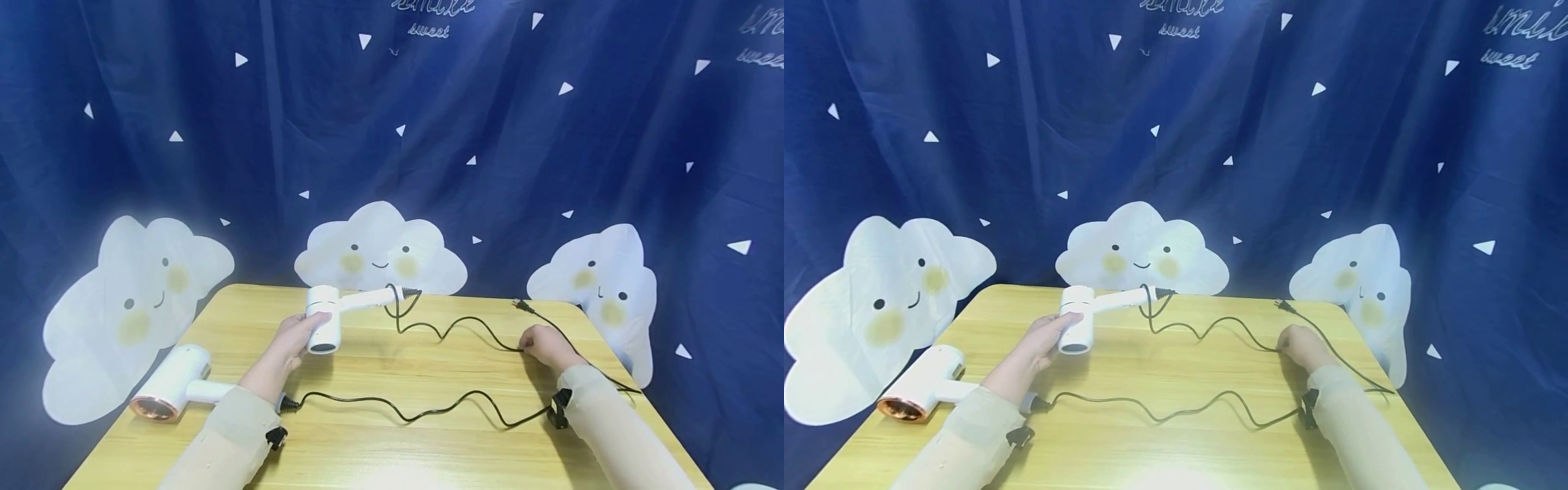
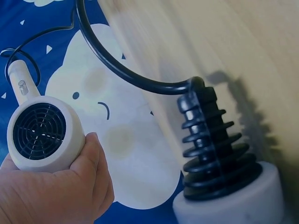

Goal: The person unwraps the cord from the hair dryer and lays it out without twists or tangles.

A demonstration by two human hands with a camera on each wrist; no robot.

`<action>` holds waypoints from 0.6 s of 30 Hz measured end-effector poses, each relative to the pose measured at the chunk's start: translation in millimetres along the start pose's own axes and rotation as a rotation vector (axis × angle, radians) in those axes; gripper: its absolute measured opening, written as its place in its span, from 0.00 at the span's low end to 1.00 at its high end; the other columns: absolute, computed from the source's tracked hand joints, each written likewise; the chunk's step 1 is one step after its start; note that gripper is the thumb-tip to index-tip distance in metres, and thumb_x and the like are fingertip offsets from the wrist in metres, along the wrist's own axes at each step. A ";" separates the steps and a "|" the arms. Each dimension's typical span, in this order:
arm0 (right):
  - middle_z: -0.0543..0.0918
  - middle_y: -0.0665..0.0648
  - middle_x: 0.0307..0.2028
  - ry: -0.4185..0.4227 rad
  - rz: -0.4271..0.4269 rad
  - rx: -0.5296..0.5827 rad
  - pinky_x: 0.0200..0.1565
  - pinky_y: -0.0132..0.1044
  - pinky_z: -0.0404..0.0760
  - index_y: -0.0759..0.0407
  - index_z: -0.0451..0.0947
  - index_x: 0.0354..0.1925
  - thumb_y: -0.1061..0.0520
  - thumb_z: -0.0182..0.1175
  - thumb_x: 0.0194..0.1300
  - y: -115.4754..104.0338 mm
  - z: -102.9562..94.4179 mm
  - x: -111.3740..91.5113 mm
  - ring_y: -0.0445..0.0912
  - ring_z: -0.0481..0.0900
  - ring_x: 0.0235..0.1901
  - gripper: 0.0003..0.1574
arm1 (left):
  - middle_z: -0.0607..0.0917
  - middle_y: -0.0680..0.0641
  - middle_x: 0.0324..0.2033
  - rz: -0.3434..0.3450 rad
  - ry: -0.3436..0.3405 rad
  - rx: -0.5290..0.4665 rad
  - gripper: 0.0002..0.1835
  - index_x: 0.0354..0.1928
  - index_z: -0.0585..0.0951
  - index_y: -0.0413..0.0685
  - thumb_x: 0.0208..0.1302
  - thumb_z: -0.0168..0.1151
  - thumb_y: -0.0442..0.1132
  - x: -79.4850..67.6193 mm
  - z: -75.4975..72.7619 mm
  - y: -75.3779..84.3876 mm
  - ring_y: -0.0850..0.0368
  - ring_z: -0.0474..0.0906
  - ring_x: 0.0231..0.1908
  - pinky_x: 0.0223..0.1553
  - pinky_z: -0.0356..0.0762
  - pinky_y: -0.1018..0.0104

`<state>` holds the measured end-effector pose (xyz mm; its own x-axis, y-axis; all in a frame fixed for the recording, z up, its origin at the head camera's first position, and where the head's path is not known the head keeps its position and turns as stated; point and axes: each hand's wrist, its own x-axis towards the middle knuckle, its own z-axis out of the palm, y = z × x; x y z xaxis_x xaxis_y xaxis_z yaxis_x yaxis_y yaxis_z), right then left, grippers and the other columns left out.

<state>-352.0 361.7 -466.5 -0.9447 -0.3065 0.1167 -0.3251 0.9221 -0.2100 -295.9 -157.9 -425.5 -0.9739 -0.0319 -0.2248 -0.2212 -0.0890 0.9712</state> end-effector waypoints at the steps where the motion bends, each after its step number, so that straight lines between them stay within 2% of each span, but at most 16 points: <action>1: 0.84 0.52 0.29 -0.004 -0.005 0.002 0.38 0.48 0.78 0.54 0.83 0.27 0.66 0.63 0.50 -0.8 -0.8 0.0 0.50 0.80 0.33 0.07 | 0.79 0.42 0.42 0.000 -0.003 0.003 0.33 0.55 0.67 0.32 0.56 0.63 0.49 0.1 -0.1 -0.3 0.54 0.80 0.36 0.40 0.79 0.63; 9: 0.84 0.54 0.30 -0.016 0.000 0.016 0.38 0.47 0.79 0.56 0.83 0.30 0.65 0.65 0.51 -10.1 -7.2 -1.2 0.50 0.80 0.33 0.06 | 0.79 0.41 0.43 -0.006 0.002 0.005 0.31 0.55 0.68 0.33 0.56 0.62 0.49 1.1 0.6 -0.6 0.54 0.79 0.37 0.40 0.78 0.63; 14: 0.81 0.48 0.26 -0.023 -0.049 -0.030 0.33 0.42 0.75 0.54 0.81 0.26 0.65 0.64 0.52 -15.3 -9.9 0.1 0.43 0.73 0.26 0.06 | 0.79 0.41 0.43 -0.004 -0.005 0.013 0.32 0.55 0.68 0.33 0.56 0.62 0.49 1.4 0.1 -1.3 0.54 0.79 0.37 0.40 0.78 0.62; 18: 0.79 0.47 0.24 -0.001 -0.092 -0.050 0.30 0.40 0.73 0.53 0.80 0.25 0.65 0.64 0.52 -22.8 -13.4 2.8 0.41 0.69 0.24 0.06 | 0.79 0.42 0.43 -0.005 -0.007 0.012 0.31 0.55 0.68 0.33 0.57 0.62 0.48 0.3 -0.1 -1.7 0.54 0.80 0.37 0.40 0.79 0.62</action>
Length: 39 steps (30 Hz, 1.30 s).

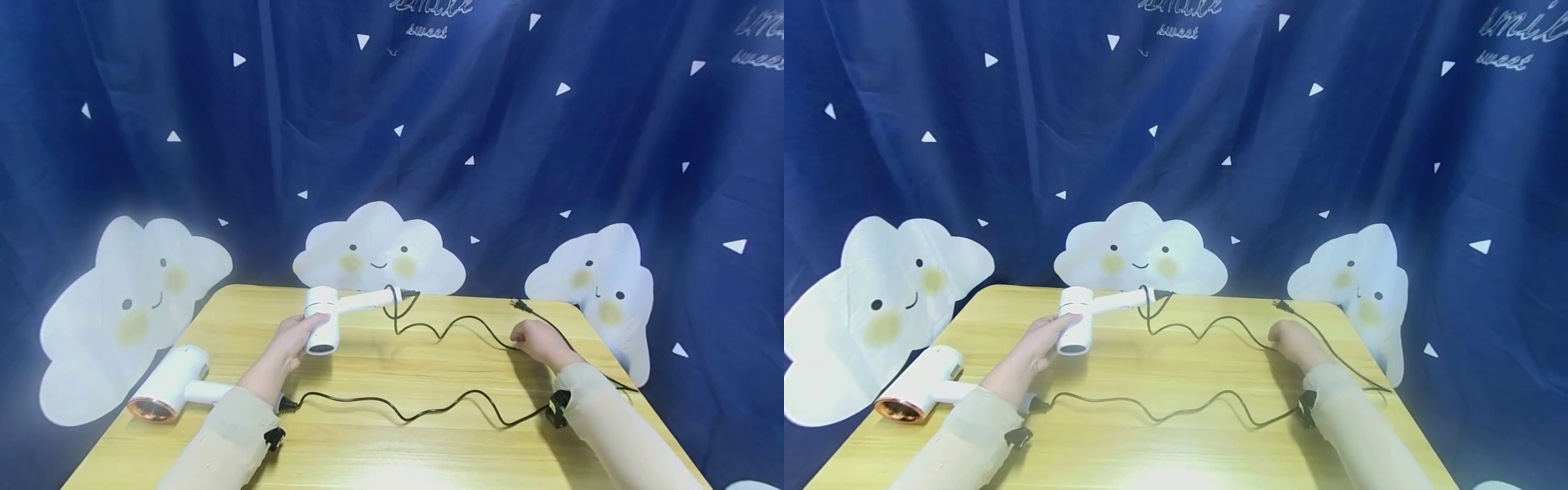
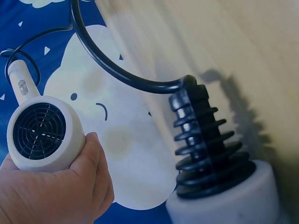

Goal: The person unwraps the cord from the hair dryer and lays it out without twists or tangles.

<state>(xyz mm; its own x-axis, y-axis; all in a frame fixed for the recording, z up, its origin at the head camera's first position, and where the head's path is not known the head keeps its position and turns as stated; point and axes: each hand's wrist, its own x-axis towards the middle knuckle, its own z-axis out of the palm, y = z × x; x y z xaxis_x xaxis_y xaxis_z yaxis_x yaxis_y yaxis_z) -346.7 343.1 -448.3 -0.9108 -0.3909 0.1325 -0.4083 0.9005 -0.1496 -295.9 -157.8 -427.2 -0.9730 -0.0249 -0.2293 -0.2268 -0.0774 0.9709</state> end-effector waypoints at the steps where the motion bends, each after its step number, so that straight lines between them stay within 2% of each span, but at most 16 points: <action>1: 0.78 0.46 0.22 0.004 -0.004 -0.005 0.29 0.39 0.71 0.53 0.79 0.23 0.65 0.64 0.52 -2.2 -0.8 0.8 0.40 0.68 0.23 0.08 | 0.79 0.42 0.43 0.002 -0.002 0.000 0.31 0.55 0.68 0.33 0.57 0.62 0.48 -0.1 0.1 -0.2 0.54 0.80 0.37 0.40 0.79 0.62; 7: 0.73 0.44 0.20 0.027 -0.050 -0.056 0.27 0.38 0.68 0.51 0.72 0.18 0.67 0.64 0.49 -15.4 -1.9 4.8 0.40 0.66 0.22 0.14 | 0.79 0.42 0.43 -0.002 0.001 0.007 0.32 0.55 0.67 0.32 0.56 0.62 0.49 0.7 -0.2 -2.3 0.54 0.79 0.37 0.41 0.79 0.63; 9: 0.75 0.45 0.22 0.044 -0.078 -0.068 0.29 0.39 0.71 0.51 0.73 0.20 0.68 0.64 0.48 -20.4 -2.8 5.4 0.40 0.69 0.24 0.13 | 0.79 0.42 0.43 -0.006 0.004 0.009 0.32 0.55 0.68 0.32 0.56 0.62 0.49 0.7 -0.4 -3.0 0.54 0.79 0.37 0.41 0.79 0.63; 14: 0.68 0.46 0.16 0.073 -0.133 -0.077 0.24 0.37 0.63 0.55 0.67 0.15 0.70 0.62 0.46 -35.0 -9.8 6.8 0.41 0.62 0.20 0.17 | 0.79 0.42 0.42 -0.010 0.002 0.006 0.30 0.54 0.69 0.32 0.56 0.63 0.48 -0.2 0.3 -3.1 0.54 0.80 0.36 0.40 0.79 0.63; 16: 0.68 0.46 0.16 0.088 -0.149 -0.094 0.24 0.37 0.64 0.55 0.69 0.15 0.70 0.62 0.46 -40.2 -12.2 7.7 0.41 0.63 0.20 0.16 | 0.79 0.42 0.41 -0.008 -0.004 0.010 0.31 0.54 0.69 0.32 0.56 0.62 0.48 -0.3 0.5 -3.1 0.54 0.80 0.36 0.40 0.79 0.63; 19: 0.75 0.46 0.21 0.109 -0.166 -0.114 0.27 0.37 0.71 0.53 0.76 0.20 0.68 0.64 0.48 -48.7 -15.1 9.7 0.41 0.70 0.23 0.11 | 0.79 0.42 0.42 -0.004 -0.008 0.017 0.31 0.54 0.69 0.32 0.56 0.62 0.48 -0.2 0.6 -3.5 0.53 0.79 0.36 0.40 0.78 0.63; 22: 0.77 0.48 0.25 0.136 -0.176 -0.127 0.30 0.38 0.76 0.53 0.79 0.25 0.66 0.66 0.49 -58.7 -18.1 11.3 0.42 0.75 0.27 0.09 | 0.79 0.42 0.43 -0.007 -0.005 0.026 0.32 0.54 0.69 0.33 0.56 0.63 0.49 0.0 0.2 -4.4 0.53 0.79 0.37 0.40 0.78 0.63; 29: 0.77 0.48 0.25 0.237 -0.268 -0.152 0.29 0.37 0.76 0.52 0.79 0.26 0.65 0.69 0.46 -84.7 -25.9 14.5 0.43 0.75 0.26 0.10 | 0.79 0.42 0.43 -0.014 0.002 0.028 0.32 0.54 0.68 0.33 0.55 0.63 0.50 0.8 0.9 -6.5 0.53 0.79 0.37 0.41 0.78 0.63; 33: 0.77 0.48 0.27 0.230 -0.306 -0.158 0.31 0.38 0.77 0.52 0.80 0.27 0.64 0.69 0.47 -99.0 -28.4 17.3 0.43 0.76 0.28 0.09 | 0.79 0.41 0.43 -0.007 -0.002 0.027 0.32 0.54 0.68 0.33 0.56 0.63 0.50 -0.3 2.1 -6.0 0.53 0.79 0.38 0.41 0.78 0.63; 39: 0.80 0.49 0.31 0.203 -0.311 -0.145 0.36 0.38 0.79 0.53 0.83 0.34 0.61 0.68 0.50 -125.2 -34.9 21.3 0.44 0.79 0.32 0.09 | 0.79 0.42 0.42 0.000 -0.005 0.030 0.32 0.55 0.69 0.33 0.56 0.63 0.50 -1.1 3.8 -5.2 0.54 0.79 0.37 0.40 0.78 0.64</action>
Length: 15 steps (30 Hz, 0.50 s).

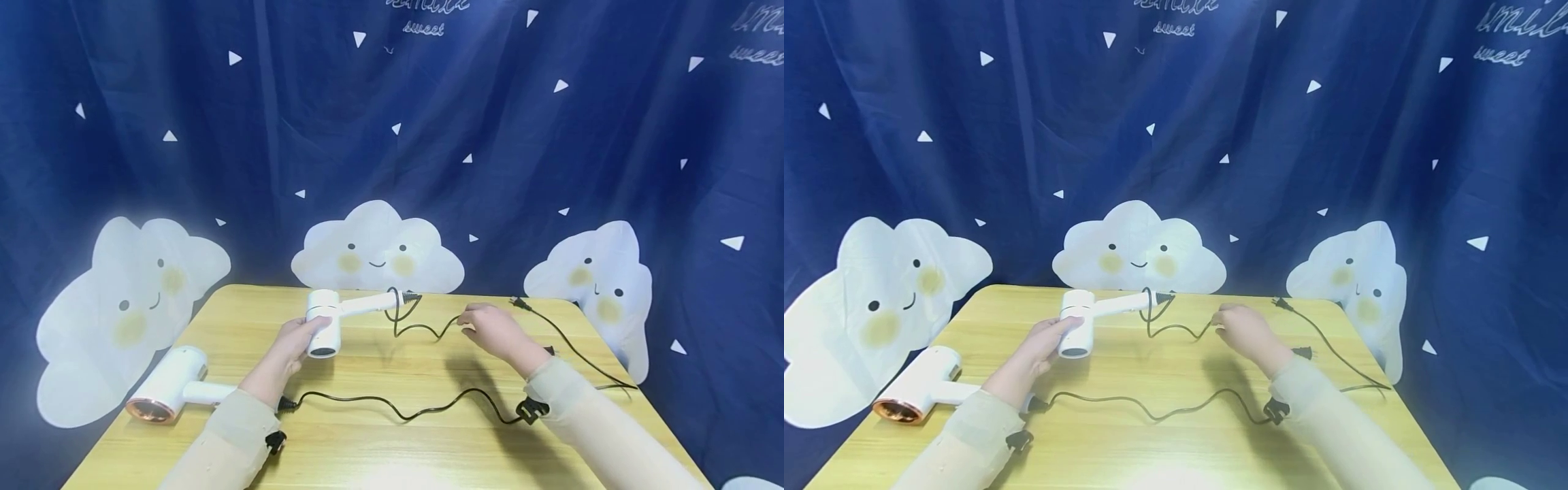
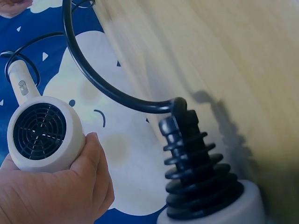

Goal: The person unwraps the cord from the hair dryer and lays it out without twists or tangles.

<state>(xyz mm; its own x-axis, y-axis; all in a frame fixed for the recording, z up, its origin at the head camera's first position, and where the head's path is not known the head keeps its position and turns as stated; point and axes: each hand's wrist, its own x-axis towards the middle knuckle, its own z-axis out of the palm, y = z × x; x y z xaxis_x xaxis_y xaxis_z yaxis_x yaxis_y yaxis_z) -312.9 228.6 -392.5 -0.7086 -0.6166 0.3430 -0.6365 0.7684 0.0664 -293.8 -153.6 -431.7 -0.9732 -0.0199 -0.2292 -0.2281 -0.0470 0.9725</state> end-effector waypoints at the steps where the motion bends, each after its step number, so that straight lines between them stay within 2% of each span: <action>1: 0.80 0.49 0.32 0.003 -0.005 0.001 0.36 0.38 0.79 0.53 0.83 0.34 0.60 0.68 0.51 -3.5 -1.3 2.1 0.44 0.79 0.33 0.09 | 0.80 0.43 0.42 0.002 -0.001 0.003 0.32 0.55 0.69 0.32 0.56 0.63 0.50 0.2 0.6 -0.1 0.54 0.79 0.37 0.40 0.78 0.64; 8: 0.80 0.50 0.31 0.054 -0.064 0.028 0.35 0.38 0.79 0.54 0.82 0.34 0.61 0.68 0.50 -22.7 -3.4 13.9 0.44 0.79 0.31 0.10 | 0.80 0.44 0.41 0.009 -0.003 -0.007 0.32 0.55 0.69 0.32 0.56 0.63 0.49 0.6 4.6 0.0 0.54 0.79 0.36 0.39 0.78 0.65; 15: 0.81 0.49 0.34 0.069 -0.062 0.080 0.39 0.37 0.79 0.54 0.82 0.40 0.55 0.66 0.55 -35.0 9.0 24.1 0.43 0.79 0.35 0.12 | 0.80 0.43 0.41 0.015 -0.006 -0.014 0.33 0.55 0.68 0.31 0.55 0.63 0.49 2.2 4.8 -1.5 0.54 0.79 0.37 0.39 0.78 0.64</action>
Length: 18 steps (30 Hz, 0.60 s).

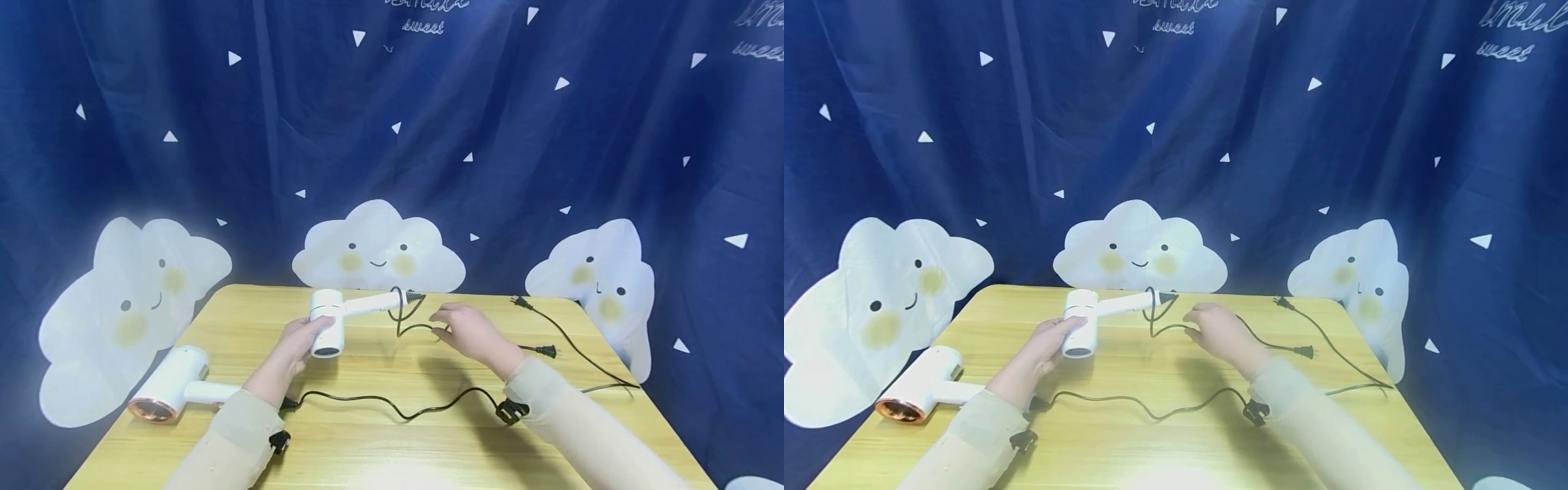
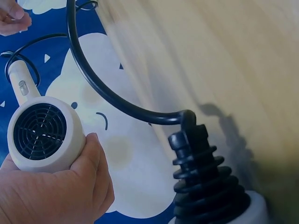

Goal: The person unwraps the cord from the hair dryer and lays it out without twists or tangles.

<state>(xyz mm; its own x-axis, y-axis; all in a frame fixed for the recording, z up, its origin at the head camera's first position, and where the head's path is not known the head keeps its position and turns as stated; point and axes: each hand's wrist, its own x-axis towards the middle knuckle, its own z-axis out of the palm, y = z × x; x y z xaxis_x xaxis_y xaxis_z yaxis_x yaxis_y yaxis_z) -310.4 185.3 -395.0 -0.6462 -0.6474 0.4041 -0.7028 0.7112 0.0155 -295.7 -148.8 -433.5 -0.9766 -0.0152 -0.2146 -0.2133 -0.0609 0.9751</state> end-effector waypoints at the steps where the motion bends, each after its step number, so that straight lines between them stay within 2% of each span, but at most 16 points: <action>1: 0.81 0.49 0.35 0.001 -0.001 -0.001 0.38 0.37 0.79 0.54 0.81 0.41 0.54 0.65 0.56 -1.3 2.5 1.2 0.43 0.79 0.35 0.12 | 0.80 0.43 0.41 -0.002 0.002 -0.006 0.33 0.55 0.68 0.32 0.55 0.63 0.49 0.1 -0.1 -0.2 0.54 0.79 0.37 0.40 0.78 0.64; 4: 0.81 0.49 0.37 0.007 0.005 0.016 0.42 0.38 0.78 0.54 0.81 0.43 0.51 0.63 0.58 -5.6 8.8 5.5 0.43 0.79 0.38 0.14 | 0.80 0.43 0.42 -0.004 0.006 -0.005 0.32 0.54 0.69 0.32 0.54 0.64 0.49 0.4 -0.2 0.4 0.53 0.79 0.38 0.40 0.78 0.64; 7: 0.82 0.50 0.40 0.002 0.037 0.087 0.47 0.38 0.77 0.54 0.80 0.45 0.49 0.61 0.60 -11.2 14.4 10.5 0.44 0.79 0.42 0.16 | 0.80 0.44 0.41 -0.006 0.009 -0.002 0.32 0.54 0.69 0.33 0.55 0.64 0.49 -0.5 -1.0 0.4 0.54 0.79 0.37 0.40 0.78 0.65; 13: 0.82 0.53 0.46 -0.040 0.150 0.279 0.54 0.40 0.72 0.57 0.79 0.48 0.47 0.60 0.61 -23.2 22.7 18.8 0.47 0.77 0.48 0.21 | 0.79 0.44 0.41 -0.008 -0.012 -0.002 0.31 0.55 0.68 0.32 0.57 0.62 0.48 -5.4 0.9 5.0 0.54 0.79 0.37 0.40 0.77 0.65; 18: 0.80 0.57 0.48 -0.080 0.233 0.383 0.55 0.44 0.71 0.59 0.77 0.51 0.48 0.61 0.60 -33.9 33.4 24.4 0.51 0.76 0.50 0.24 | 0.79 0.43 0.42 -0.016 0.008 -0.005 0.33 0.54 0.69 0.33 0.54 0.64 0.50 1.4 -0.3 -0.5 0.54 0.79 0.38 0.40 0.78 0.65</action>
<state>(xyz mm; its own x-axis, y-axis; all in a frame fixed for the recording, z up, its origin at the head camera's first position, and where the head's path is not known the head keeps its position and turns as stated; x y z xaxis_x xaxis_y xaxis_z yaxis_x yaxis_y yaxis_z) -312.3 136.2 -416.2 -0.8106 -0.5117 0.2848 -0.5855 0.6977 -0.4128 -296.9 -149.1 -434.4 -0.9727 -0.0219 -0.2310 -0.2291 -0.0663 0.9711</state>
